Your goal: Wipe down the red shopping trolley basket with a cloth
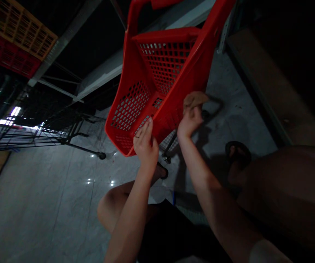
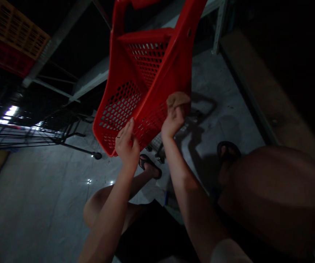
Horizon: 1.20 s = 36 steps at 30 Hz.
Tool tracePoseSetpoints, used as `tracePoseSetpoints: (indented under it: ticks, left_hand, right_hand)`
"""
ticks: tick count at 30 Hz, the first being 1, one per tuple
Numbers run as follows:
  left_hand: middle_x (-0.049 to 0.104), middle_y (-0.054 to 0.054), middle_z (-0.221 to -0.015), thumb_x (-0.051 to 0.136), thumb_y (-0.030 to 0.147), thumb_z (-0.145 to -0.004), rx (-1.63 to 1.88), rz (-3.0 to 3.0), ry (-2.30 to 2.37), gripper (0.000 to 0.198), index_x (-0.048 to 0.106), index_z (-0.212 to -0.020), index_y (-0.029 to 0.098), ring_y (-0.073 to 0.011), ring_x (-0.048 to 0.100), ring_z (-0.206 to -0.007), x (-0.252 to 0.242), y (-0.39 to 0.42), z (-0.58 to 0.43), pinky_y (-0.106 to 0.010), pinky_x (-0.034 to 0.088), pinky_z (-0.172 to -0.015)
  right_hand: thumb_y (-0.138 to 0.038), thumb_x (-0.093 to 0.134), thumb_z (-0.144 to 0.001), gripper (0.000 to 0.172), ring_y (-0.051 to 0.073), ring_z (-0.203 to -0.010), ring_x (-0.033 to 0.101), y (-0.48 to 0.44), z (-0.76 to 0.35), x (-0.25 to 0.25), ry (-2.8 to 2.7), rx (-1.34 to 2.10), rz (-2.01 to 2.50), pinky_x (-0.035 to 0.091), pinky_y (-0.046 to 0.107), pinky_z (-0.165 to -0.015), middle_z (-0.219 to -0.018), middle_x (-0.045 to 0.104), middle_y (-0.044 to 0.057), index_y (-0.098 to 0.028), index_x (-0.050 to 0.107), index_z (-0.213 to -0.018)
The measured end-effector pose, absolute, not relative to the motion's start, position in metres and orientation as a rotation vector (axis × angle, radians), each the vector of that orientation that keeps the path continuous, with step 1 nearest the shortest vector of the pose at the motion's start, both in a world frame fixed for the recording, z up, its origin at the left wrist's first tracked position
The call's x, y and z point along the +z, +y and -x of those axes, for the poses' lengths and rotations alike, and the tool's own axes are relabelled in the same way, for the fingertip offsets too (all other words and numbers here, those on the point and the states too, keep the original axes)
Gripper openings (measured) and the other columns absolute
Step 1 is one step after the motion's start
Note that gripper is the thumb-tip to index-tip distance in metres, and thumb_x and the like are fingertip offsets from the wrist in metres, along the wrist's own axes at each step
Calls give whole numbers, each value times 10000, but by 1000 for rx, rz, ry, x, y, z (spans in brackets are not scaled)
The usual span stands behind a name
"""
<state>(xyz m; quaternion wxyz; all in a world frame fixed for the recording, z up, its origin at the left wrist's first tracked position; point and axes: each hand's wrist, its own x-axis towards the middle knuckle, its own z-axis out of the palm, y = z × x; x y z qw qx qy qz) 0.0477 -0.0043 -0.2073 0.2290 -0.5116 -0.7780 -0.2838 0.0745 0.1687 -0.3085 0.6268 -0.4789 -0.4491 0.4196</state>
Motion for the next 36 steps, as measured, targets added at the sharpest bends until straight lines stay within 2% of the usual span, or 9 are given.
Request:
tracePoseSetpoints:
  ticks: [4, 7, 13, 18, 22, 26, 30, 34, 36]
  left_hand:
    - [741, -47, -1432, 490, -19, -916, -760, 1365, -2129, 667, 631, -1512, 246, -175, 702, -1336, -207, -4, -55, -366, 567, -1104]
    - [741, -46, -1430, 503, 1, -931, -787, 1349, -2158, 651, 630, -1517, 256, -187, 706, -1331, -207, -3, -61, -387, 568, -1105]
    - [733, -52, -1443, 498, 17, -932, -720, 1327, -2136, 648, 624, -1528, 236, -197, 708, -1324, -209, -3, -60, -367, 553, -1093]
    - [711, -79, -1473, 497, 5, -937, -725, 1356, -2108, 675, 585, -1569, 224, -209, 687, -1354, -213, -6, -55, -373, 528, -1116]
    - [716, -86, -1464, 501, 13, -945, -725, 1353, -2104, 673, 577, -1579, 226, -217, 697, -1343, -214, -8, -57, -384, 525, -1128]
    - [729, -82, -1445, 492, 19, -956, -687, 1358, -2083, 679, 552, -1597, 236, -209, 707, -1332, -214, -10, -59, -377, 537, -1116]
    - [727, -81, -1448, 501, 21, -946, -681, 1341, -2080, 686, 552, -1595, 234, -214, 716, -1317, -215, -8, -61, -377, 557, -1079]
    - [717, -70, -1463, 507, 31, -933, -713, 1316, -2117, 692, 569, -1585, 257, -218, 710, -1321, -215, -4, -62, -396, 552, -1096]
    - [717, -67, -1464, 503, 40, -935, -713, 1314, -2138, 685, 578, -1580, 259, -219, 706, -1326, -213, -3, -62, -396, 543, -1106]
  right_hand:
    - [-107, 406, -966, 395, 237, -1296, 646, 259, -81, -303, -1084, 870, 1102, 478, 483, -1211, -1270, 727, 101, -202, 738, -1155]
    - [-82, 389, -966, 412, 247, -1403, 586, 265, -80, -305, -1162, 854, 1097, 417, 513, -1260, -1314, 695, 112, -208, 741, -1141]
    - [-138, 496, -936, 275, 250, -1188, 690, 190, -81, -325, -1192, 982, 1106, 506, 454, -1162, -1137, 767, 127, -174, 761, -1002]
    - [-196, 509, -956, 251, 239, -1000, 728, 207, -87, -301, -1097, 1005, 1107, 576, 440, -1034, -1005, 778, 112, -142, 752, -989]
    - [-237, 507, -984, 264, 244, -1180, 709, 251, -87, -259, -1185, 838, 917, 533, 442, -1116, -1143, 763, 92, -174, 755, -1051]
    - [-142, 460, -942, 292, 234, -1276, 673, 272, -89, -250, -1294, 783, 905, 468, 464, -1196, -1177, 735, 63, -208, 731, -1027]
    - [-81, 499, -863, 239, 247, -1153, 694, 247, -106, -293, -1310, 887, 1070, 524, 442, -1101, -1105, 760, 89, -205, 701, -881]
    - [-72, 541, -828, 245, 208, -797, 647, 213, -118, -345, -1216, 1151, 1370, 545, 378, -880, -720, 688, 50, -222, 587, -641]
    - [-92, 535, -842, 251, 189, -722, 613, 211, -113, -355, -1157, 1209, 1430, 537, 351, -792, -650, 646, 27, -221, 584, -632]
